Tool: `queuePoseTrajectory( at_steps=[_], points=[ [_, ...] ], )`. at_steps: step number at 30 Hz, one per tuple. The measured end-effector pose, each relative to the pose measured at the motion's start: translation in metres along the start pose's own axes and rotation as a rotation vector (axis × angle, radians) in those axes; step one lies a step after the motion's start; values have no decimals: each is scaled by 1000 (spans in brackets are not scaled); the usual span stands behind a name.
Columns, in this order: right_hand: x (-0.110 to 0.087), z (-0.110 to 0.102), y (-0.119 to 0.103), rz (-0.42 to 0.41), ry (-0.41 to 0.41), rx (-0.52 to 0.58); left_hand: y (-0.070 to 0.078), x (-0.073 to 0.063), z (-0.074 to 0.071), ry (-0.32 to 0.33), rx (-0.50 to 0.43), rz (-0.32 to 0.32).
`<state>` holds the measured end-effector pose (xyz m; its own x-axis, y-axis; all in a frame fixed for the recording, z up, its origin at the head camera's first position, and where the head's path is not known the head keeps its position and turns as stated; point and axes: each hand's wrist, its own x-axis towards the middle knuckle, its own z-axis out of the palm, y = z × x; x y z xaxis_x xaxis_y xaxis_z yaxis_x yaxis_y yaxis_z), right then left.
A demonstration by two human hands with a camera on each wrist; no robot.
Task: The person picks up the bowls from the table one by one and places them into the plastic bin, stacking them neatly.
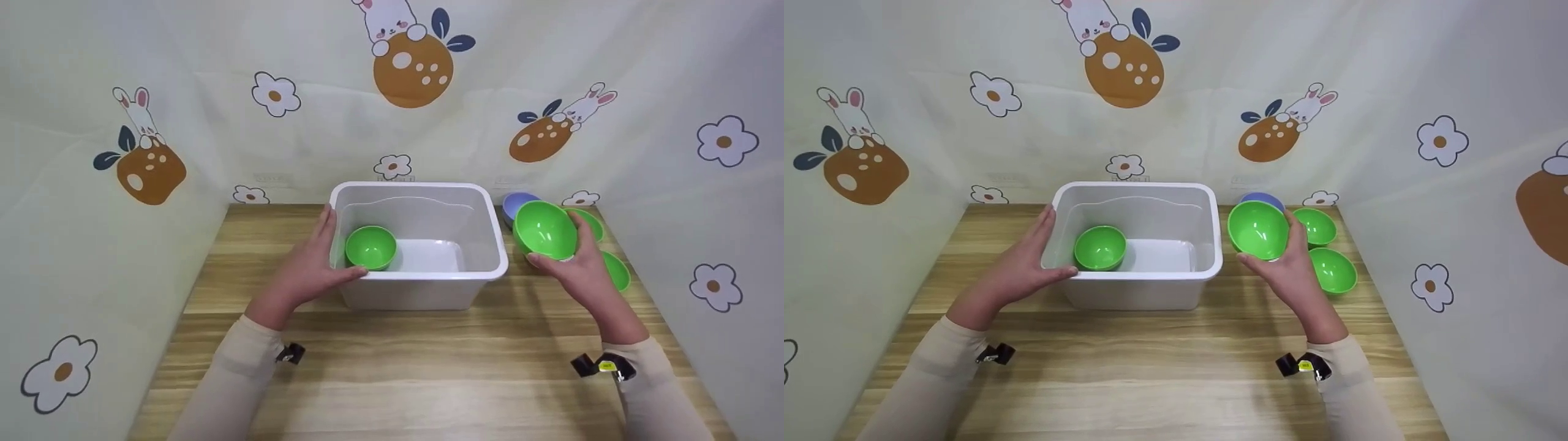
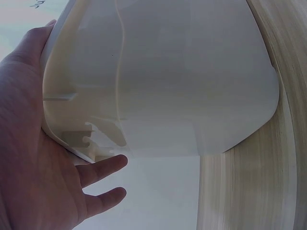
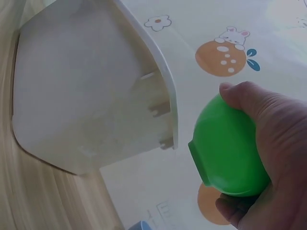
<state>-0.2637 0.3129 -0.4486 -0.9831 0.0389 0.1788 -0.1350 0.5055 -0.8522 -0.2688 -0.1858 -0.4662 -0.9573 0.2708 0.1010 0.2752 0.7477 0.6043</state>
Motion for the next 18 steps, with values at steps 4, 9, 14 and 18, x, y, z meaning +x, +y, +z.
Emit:
queuePoseTrajectory(
  at_steps=[4,9,14,18],
  points=[
    [4,4,-9,-23,-12,-8,0,0,0,1,-6,1],
    [8,8,-17,-48,-20,-12,0,1,0,7,9,5],
    [11,13,-23,-61,-39,-19,0,1,1,11,8,8],
    [14,17,-28,-70,-55,-11,0,1,1,11,4,6]
  ],
)
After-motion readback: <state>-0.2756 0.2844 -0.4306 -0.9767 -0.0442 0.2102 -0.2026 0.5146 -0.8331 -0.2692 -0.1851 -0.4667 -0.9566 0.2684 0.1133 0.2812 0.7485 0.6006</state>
